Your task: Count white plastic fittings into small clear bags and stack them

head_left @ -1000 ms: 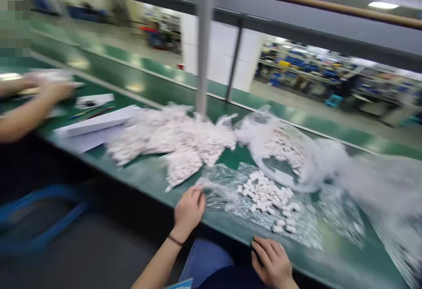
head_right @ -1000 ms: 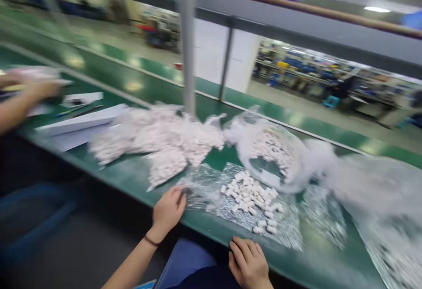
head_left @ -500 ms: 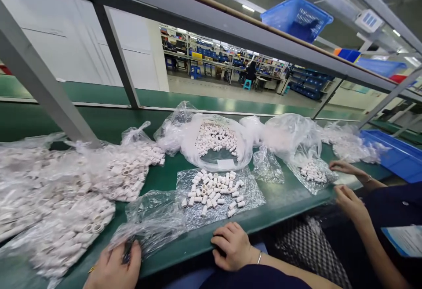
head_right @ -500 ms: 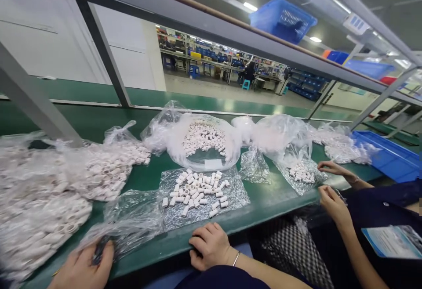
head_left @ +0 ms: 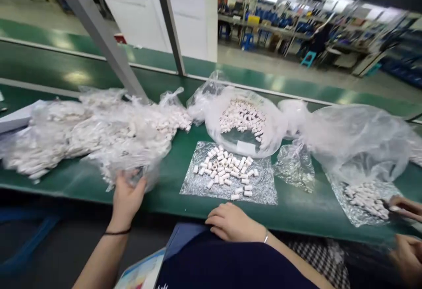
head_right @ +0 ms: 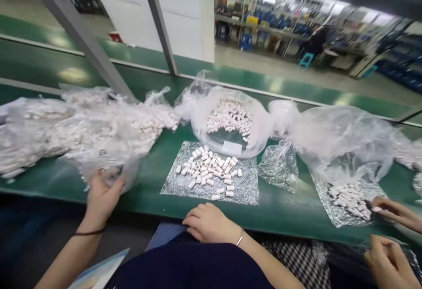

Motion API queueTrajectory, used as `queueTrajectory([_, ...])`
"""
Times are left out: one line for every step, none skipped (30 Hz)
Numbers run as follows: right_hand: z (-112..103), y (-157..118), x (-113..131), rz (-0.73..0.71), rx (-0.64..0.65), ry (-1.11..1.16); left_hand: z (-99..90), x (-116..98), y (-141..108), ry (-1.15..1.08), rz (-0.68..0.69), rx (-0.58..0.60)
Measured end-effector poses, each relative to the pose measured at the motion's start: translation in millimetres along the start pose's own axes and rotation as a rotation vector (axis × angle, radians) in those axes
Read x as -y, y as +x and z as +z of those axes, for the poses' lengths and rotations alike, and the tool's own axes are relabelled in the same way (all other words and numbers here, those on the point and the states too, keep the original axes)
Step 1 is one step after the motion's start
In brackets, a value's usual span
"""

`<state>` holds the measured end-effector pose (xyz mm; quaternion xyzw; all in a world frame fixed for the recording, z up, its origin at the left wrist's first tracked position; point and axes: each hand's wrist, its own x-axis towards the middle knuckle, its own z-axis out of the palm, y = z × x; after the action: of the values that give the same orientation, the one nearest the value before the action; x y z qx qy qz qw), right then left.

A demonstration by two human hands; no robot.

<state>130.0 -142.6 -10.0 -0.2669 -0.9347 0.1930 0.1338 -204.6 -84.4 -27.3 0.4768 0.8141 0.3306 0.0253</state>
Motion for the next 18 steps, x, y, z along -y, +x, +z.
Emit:
queueTrajectory([-9, -7, 0, 0.004, -0.016, 0.062, 3.4, -1, -5, 0.046, -0.018, 0.033])
queueTrajectory([-19, -15, 0, 0.020, -0.043, 0.106, 6.8, -1, -10, 0.090, -0.041, 0.057])
queueTrajectory([-27, -23, -1, 0.051, -0.079, 0.131, 9.8, -2, -14, 0.127, -0.061, 0.078])
queueTrajectory([-36, -31, -3, 0.093, -0.119, 0.135, 12.0, -3, -18, 0.156, -0.079, 0.090])
queueTrajectory([-43, -39, -4, 0.147, -0.164, 0.122, 13.5, -5, -20, 0.176, -0.094, 0.098])
queueTrajectory([-50, -46, -7, 0.207, -0.207, 0.098, 14.2, -6, -21, 0.187, -0.103, 0.104])
queueTrajectory([-55, -53, -11, 0.265, -0.246, 0.067, 14.4, -8, -21, 0.192, -0.106, 0.108])
queueTrajectory([-60, -59, -15, 0.317, -0.282, 0.032, 14.1, -9, -20, 0.193, -0.105, 0.109])
queueTrajectory([-65, -63, -22, 0.358, -0.313, -0.003, 13.7, -10, -20, 0.192, -0.102, 0.109])
queueTrajectory([-70, -66, -30, 0.391, -0.341, -0.039, 13.2, -11, -20, 0.189, -0.098, 0.110])
queueTrajectory([-74, -66, -40, 0.418, -0.364, -0.074, 12.9, -11, -20, 0.185, -0.093, 0.108])
queueTrajectory([-79, -65, -52, 0.441, -0.386, -0.112, 12.7, -11, -20, 0.181, -0.090, 0.106])
queueTrajectory([-83, -61, -65, 0.463, -0.402, -0.153, 12.6, -10, -20, 0.176, -0.085, 0.102])
queueTrajectory([-88, -54, -80, 0.488, -0.410, -0.198, 12.7, -10, -21, 0.170, -0.079, 0.097])
queueTrajectory([-92, -45, -94, 0.511, -0.409, -0.252, 12.8, -9, -22, 0.164, -0.071, 0.092])
queueTrajectory([-96, -34, -108, 0.535, -0.383, -0.313, 13.1, -8, -22, 0.157, -0.060, 0.088])
queueTrajectory([-99, -22, -121, 0.556, -0.336, -0.373, 13.3, -6, -23, 0.150, -0.048, 0.084])
queueTrajectory([-102, -8, -132, 0.568, -0.277, -0.423, 13.5, -5, -23, 0.144, -0.037, 0.080])
